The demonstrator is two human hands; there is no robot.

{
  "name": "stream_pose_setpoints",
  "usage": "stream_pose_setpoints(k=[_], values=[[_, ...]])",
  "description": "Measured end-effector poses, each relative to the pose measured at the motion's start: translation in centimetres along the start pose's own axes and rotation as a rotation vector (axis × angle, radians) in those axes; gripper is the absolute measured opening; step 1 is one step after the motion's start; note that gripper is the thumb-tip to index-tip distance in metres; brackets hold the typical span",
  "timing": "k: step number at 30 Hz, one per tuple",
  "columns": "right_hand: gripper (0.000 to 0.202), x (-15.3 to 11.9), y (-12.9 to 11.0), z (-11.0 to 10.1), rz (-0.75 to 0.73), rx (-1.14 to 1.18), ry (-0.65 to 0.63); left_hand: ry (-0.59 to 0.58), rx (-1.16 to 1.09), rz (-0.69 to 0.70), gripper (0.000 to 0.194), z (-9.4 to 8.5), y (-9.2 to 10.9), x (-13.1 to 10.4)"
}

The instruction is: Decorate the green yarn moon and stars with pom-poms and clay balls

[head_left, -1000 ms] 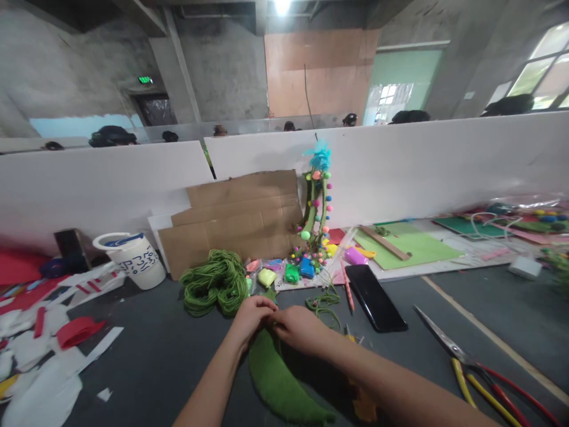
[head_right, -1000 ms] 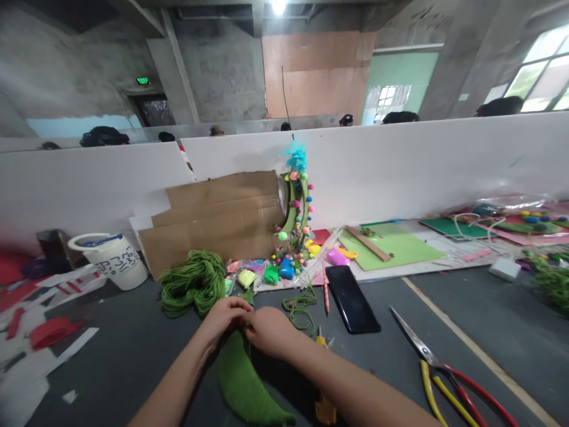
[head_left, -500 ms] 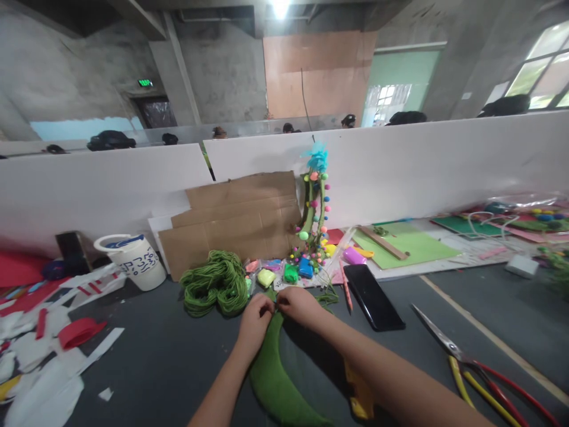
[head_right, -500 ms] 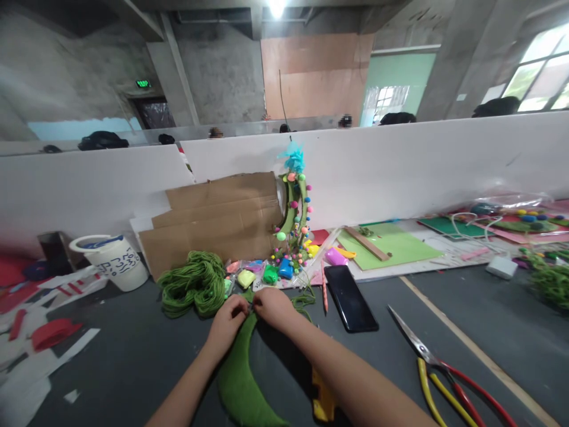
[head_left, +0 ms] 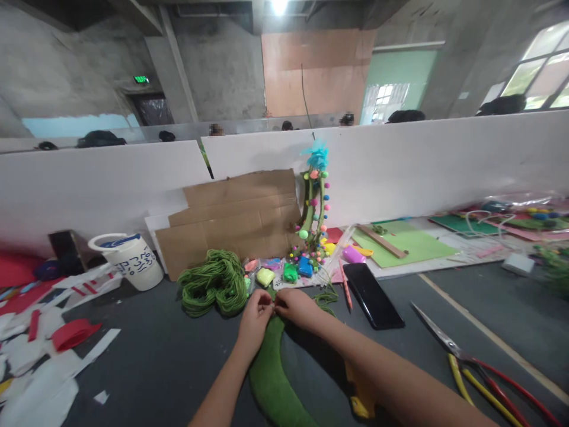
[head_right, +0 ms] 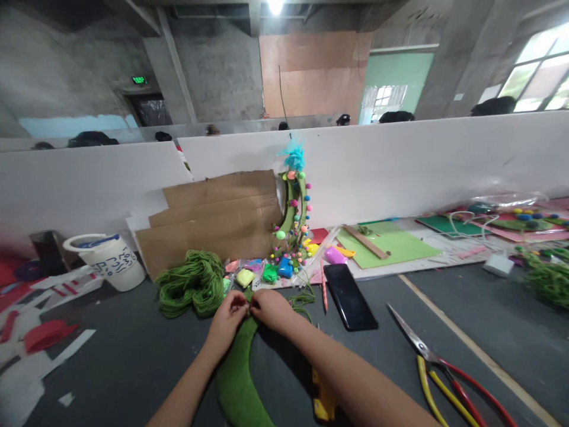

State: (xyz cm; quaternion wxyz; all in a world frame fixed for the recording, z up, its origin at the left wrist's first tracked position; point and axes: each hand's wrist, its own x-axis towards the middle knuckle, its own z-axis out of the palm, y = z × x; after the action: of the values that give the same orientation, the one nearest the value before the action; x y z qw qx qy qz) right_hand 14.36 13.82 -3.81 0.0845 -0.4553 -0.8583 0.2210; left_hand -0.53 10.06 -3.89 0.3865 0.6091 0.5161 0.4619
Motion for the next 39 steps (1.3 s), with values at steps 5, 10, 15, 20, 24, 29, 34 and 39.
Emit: stream_pose_setpoints(k=[5,10,15,20,24,29,34,39], values=[[0.027,-0.5,0.1,-0.5,-0.009,-0.011,0.001,-0.016,-0.074,-0.078,0.010,-0.2,-0.2,0.2],[0.026,-0.9,-0.1,-0.7,-0.011,0.006,-0.003,-0.075,-0.153,-0.167,0.016,-0.3,-0.3,0.3],[0.026,-0.8,-0.3,-0.6,-0.041,0.036,0.027,-0.115,-0.178,-0.232,0.022,-0.4,-0.5,0.5],[0.025,-0.8,0.0,-0.9,-0.096,0.063,0.065,-0.179,-0.139,-0.303,0.024,-0.6,-1.0,0.6],[0.024,-0.9,-0.1,-1.3,-0.128,0.076,0.101,-0.244,-0.058,-0.389,0.022,-0.6,-1.6,0.6],[0.014,-1.6,-1.0,-1.9,-0.097,0.098,0.187,-0.270,0.004,-0.470,0.032,-0.5,-1.5,0.5],[0.007,-2.6,-2.3,-1.8,0.033,0.125,0.280,-0.250,0.015,-0.494,0.033,-0.3,-1.1,0.5],[0.014,-2.5,-2.6,-0.3,0.147,0.185,0.240,-0.236,0.028,-0.466,0.033,-0.2,-1.0,0.4]])
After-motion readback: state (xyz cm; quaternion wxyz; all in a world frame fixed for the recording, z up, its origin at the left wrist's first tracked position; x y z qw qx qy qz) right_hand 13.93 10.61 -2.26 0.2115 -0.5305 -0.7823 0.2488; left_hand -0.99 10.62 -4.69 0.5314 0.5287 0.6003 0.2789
